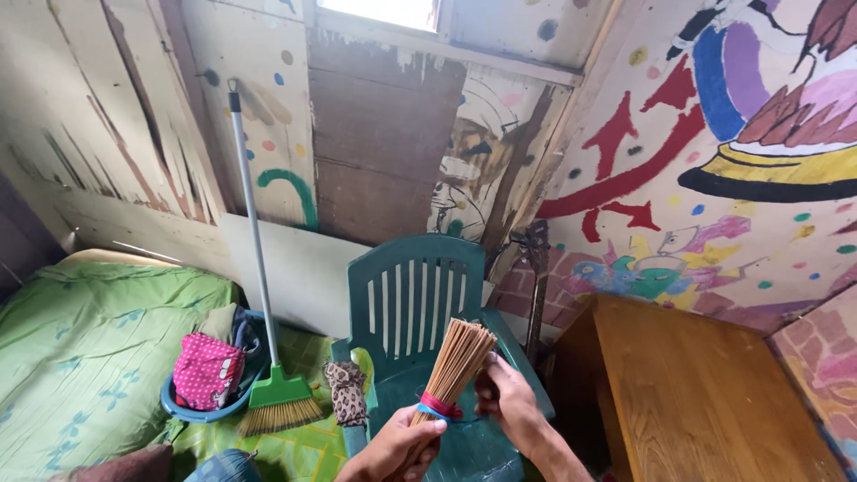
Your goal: Assembling a traditional broom by gathering sticks and tying them together with a rubber band
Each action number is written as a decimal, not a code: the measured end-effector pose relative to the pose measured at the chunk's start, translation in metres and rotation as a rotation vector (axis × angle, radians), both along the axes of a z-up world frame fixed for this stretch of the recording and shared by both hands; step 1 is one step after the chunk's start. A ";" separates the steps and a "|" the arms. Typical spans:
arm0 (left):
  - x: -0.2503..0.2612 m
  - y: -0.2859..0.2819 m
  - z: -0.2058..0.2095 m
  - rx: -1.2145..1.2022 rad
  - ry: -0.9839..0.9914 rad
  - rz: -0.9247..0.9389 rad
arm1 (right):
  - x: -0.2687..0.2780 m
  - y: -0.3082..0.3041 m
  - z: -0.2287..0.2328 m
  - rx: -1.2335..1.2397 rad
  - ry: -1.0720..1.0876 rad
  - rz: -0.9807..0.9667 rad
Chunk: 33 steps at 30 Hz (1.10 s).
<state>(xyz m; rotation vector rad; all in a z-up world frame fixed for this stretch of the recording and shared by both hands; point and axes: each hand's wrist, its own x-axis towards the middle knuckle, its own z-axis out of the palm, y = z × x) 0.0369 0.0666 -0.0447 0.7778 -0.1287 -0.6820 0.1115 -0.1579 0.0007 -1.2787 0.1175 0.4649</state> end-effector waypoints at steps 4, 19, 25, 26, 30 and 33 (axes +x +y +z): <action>0.004 -0.008 0.000 0.342 -0.083 0.077 | 0.002 -0.014 -0.010 0.046 0.021 -0.147; -0.001 -0.035 0.028 1.336 -0.864 0.087 | -0.073 0.005 0.069 -1.549 -1.751 0.133; -0.006 -0.046 0.033 1.442 -1.017 -0.079 | -0.054 -0.019 -0.002 -1.533 -1.041 0.704; -0.006 -0.045 0.036 1.441 -1.021 -0.083 | -0.057 -0.021 -0.005 -1.533 -1.039 0.700; 0.001 -0.039 0.019 1.354 -1.039 -0.066 | -0.070 -0.039 -0.027 -1.482 -0.930 0.647; 0.007 -0.038 -0.005 1.326 -1.001 0.000 | -0.083 -0.058 -0.030 -1.487 -0.866 0.591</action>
